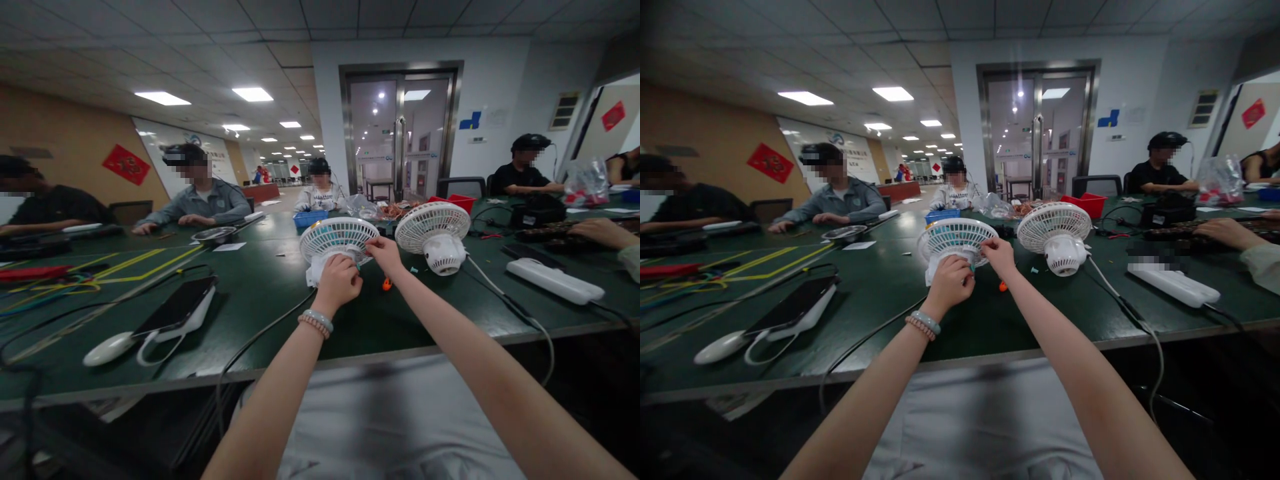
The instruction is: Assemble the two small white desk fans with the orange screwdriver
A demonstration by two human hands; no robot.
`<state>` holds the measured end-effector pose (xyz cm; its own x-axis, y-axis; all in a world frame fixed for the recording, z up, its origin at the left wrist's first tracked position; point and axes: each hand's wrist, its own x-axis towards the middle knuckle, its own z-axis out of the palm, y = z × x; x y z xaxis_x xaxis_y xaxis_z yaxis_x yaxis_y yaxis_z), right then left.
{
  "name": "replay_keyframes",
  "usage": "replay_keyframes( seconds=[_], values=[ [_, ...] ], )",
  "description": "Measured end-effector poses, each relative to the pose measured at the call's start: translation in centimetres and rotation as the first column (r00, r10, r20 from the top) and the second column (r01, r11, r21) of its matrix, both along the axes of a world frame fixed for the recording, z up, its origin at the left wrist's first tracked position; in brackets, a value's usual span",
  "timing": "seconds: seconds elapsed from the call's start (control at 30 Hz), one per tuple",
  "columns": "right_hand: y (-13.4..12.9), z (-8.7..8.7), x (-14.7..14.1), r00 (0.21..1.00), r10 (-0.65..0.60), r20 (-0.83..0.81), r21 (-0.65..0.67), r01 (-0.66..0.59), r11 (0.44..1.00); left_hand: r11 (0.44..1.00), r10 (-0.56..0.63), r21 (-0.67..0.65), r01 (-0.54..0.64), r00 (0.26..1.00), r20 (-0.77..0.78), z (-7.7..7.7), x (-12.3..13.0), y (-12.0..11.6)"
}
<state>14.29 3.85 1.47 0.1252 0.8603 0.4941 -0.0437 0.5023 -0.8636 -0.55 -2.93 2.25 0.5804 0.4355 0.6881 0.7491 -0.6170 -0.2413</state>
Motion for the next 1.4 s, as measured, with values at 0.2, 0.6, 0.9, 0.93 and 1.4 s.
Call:
replay_keyframes(
  seconds=[0.2, 0.6, 0.9, 0.93, 1.4],
  values=[
    [-0.9, -0.6, 1.0, 0.871, 0.387, -0.303, -0.045, -0.419, 0.907, 0.997, 0.072, 0.031, -0.073, 0.996, 0.049, -0.5, 0.4, 0.2],
    [-2.0, -1.3, 0.9, 0.916, 0.400, 0.023, -0.042, -0.399, 0.916, 1.000, 0.016, 0.023, -0.016, 1.000, 0.024, -1.1, -0.3, 0.1],
    [-2.6, -1.1, 1.0, 0.929, 0.352, 0.116, -0.029, -0.351, 0.936, 1.000, 0.001, 0.030, -0.003, 0.998, 0.057, -1.3, -0.4, 0.2],
    [-2.6, -1.2, 1.0, 0.929, 0.352, 0.116, -0.029, -0.351, 0.936, 0.999, 0.002, 0.031, -0.004, 0.998, 0.063, -1.3, -0.4, 0.2],
    [-1.5, -2.6, 1.0, 0.939, 0.339, 0.062, -0.035, -0.338, 0.941, 1.000, 0.001, -0.018, 0.002, 0.986, 0.165, -1.7, -0.3, 0.1]
  ],
)
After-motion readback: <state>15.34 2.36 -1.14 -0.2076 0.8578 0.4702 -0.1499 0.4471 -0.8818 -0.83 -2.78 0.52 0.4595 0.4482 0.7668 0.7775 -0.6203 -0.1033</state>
